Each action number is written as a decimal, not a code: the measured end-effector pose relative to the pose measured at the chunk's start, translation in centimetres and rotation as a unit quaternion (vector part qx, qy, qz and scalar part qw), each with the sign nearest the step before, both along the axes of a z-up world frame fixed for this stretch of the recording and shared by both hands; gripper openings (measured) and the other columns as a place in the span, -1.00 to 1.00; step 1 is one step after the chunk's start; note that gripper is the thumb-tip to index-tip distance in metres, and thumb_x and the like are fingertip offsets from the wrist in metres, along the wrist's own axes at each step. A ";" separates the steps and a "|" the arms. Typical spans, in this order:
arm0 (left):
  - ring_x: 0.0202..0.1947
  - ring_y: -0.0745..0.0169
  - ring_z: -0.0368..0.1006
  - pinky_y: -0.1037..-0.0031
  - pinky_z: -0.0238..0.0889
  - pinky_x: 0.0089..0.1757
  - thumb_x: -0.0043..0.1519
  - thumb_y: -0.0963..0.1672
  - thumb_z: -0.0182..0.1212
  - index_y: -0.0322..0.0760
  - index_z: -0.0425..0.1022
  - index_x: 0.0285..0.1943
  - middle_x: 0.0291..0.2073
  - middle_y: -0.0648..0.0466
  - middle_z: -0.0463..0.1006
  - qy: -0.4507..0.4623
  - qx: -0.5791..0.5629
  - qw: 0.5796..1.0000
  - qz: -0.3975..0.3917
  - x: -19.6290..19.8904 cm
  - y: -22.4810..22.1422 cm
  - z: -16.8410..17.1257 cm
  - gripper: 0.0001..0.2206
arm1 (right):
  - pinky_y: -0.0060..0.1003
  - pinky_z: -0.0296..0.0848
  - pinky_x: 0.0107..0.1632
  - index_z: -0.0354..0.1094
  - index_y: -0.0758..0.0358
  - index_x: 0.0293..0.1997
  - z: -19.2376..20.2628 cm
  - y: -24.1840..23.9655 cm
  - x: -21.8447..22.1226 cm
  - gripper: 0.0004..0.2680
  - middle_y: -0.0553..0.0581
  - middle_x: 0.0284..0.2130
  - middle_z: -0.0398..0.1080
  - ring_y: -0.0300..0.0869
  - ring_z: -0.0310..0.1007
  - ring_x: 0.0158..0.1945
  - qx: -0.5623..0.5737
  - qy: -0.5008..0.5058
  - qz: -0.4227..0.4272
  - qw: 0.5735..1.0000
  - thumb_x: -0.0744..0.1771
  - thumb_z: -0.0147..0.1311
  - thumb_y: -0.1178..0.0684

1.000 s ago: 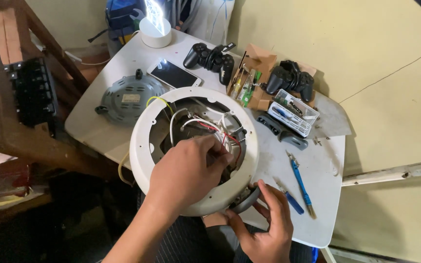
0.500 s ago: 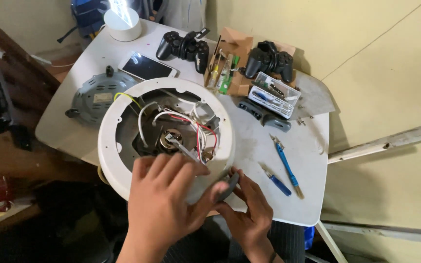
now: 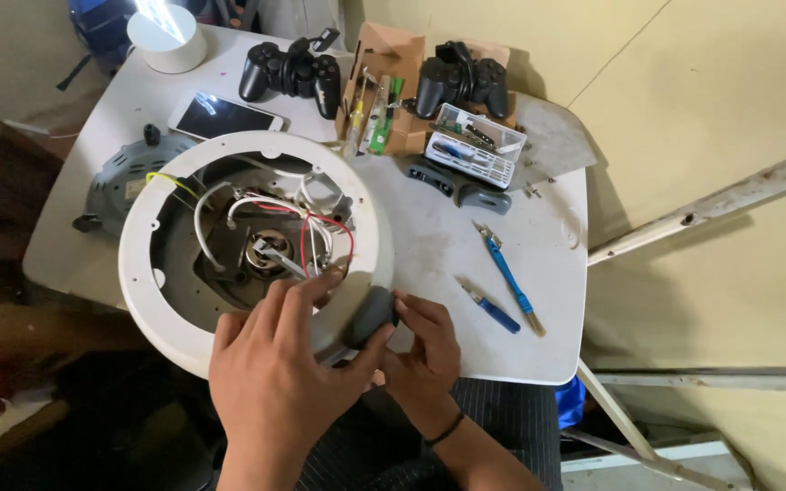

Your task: Repairing the internal latch or switch mechanism of a rice cooker by manipulating wires and seating a plastic component.

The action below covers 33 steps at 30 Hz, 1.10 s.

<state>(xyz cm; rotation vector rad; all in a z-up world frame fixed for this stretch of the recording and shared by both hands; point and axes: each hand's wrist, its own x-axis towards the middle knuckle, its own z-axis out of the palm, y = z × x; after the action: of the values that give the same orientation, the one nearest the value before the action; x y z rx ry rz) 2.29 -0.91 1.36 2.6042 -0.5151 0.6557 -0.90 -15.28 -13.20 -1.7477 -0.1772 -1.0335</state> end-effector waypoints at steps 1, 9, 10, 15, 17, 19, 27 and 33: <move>-0.30 0.22 0.54 0.34 0.25 -0.27 0.02 0.21 0.46 -0.06 0.59 -0.01 -0.26 0.25 0.62 0.002 0.002 1.000 -0.003 0.1 -0.1 0.0 -0.48 | -0.18 0.63 0.17 0.35 0.36 0.17 -0.3 0.0 0.1 -0.65 0.31 0.06 0.41 0.01 0.50 0.13 0.002 0.002 -0.003 1.000 0.31 0.31 0.06; -0.26 0.26 0.56 0.34 0.23 -0.27 0.09 0.14 0.45 -0.11 0.67 0.01 -0.26 0.24 0.65 -0.009 0.007 0.999 -0.038 0.2 0.0 0.1 -0.56 | -0.07 0.54 0.31 0.25 0.32 0.34 -1.7 -0.4 -0.6 -0.64 0.30 0.24 0.33 0.07 0.45 0.28 -0.072 -0.009 0.009 0.997 0.42 0.12 -0.05; -0.26 0.26 0.56 0.34 0.23 -0.27 0.09 0.14 0.45 -0.11 0.67 0.01 -0.26 0.24 0.65 -0.008 0.009 0.999 -0.039 0.1 0.0 0.2 -0.56 | -0.07 0.54 0.31 0.25 0.32 0.34 -1.7 -0.5 -0.4 -0.64 0.30 0.24 0.33 0.07 0.45 0.28 -0.070 -0.009 0.008 0.997 0.42 0.12 -0.05; -0.23 0.21 0.56 0.34 0.26 -0.22 0.16 0.15 0.36 -0.15 0.62 0.06 -0.26 0.24 0.63 0.000 0.029 0.998 -0.064 -0.1 0.1 0.6 -0.54 | -0.09 0.57 0.25 0.33 0.30 0.27 -1.5 -0.8 0.1 -0.58 0.25 0.18 0.41 0.03 0.47 0.22 -0.040 -0.044 0.020 0.998 0.34 0.28 -0.09; -0.20 0.21 0.56 0.34 0.26 -0.21 0.12 0.16 0.38 -0.16 0.60 0.08 -0.25 0.23 0.63 0.016 0.030 0.997 -0.073 -0.1 0.3 0.7 -0.50 | -0.11 0.59 0.21 0.35 0.33 0.24 -1.9 -0.2 0.2 -0.60 0.29 0.16 0.42 0.04 0.49 0.19 -0.009 -0.047 0.023 0.999 0.33 0.31 -0.03; -0.17 0.20 0.56 0.33 0.25 -0.20 0.08 0.16 0.41 -0.17 0.58 0.10 -0.24 0.23 0.63 0.034 0.034 0.995 -0.082 -0.3 0.4 0.5 -0.46 | -0.12 0.62 0.18 0.36 0.36 0.21 -2.1 0.4 -0.1 -0.62 0.33 0.13 0.43 0.04 0.51 0.16 0.025 -0.047 0.025 0.998 0.32 0.33 0.03; -0.60 0.04 0.54 0.25 0.34 -0.51 -0.15 0.27 0.46 0.15 0.52 0.01 -0.59 0.22 0.62 0.061 0.089 0.994 0.023 -0.1 0.0 0.0 -0.40 | -0.12 0.60 0.23 0.38 0.29 0.22 -1.4 0.3 -0.4 -0.61 0.30 0.16 0.42 0.01 0.49 0.21 0.056 -0.023 0.046 0.997 0.27 0.39 0.13; -0.50 -0.05 0.58 0.23 0.37 -0.43 -0.24 0.27 0.51 0.27 0.54 -0.01 -0.61 0.18 0.63 0.142 0.047 0.987 0.063 -0.2 -0.5 0.7 -0.39 | -0.14 0.47 0.20 0.21 0.17 0.33 1.5 -0.6 -2.1 -0.59 0.17 0.26 0.31 -0.03 0.42 0.24 0.245 0.154 0.094 0.953 0.42 -0.10 -0.27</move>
<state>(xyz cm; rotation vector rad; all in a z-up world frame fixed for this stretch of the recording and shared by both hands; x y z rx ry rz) 2.11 -1.41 2.05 2.7742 -0.3003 0.2953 -3.02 -15.93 -11.68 -1.3792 0.1044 -0.5903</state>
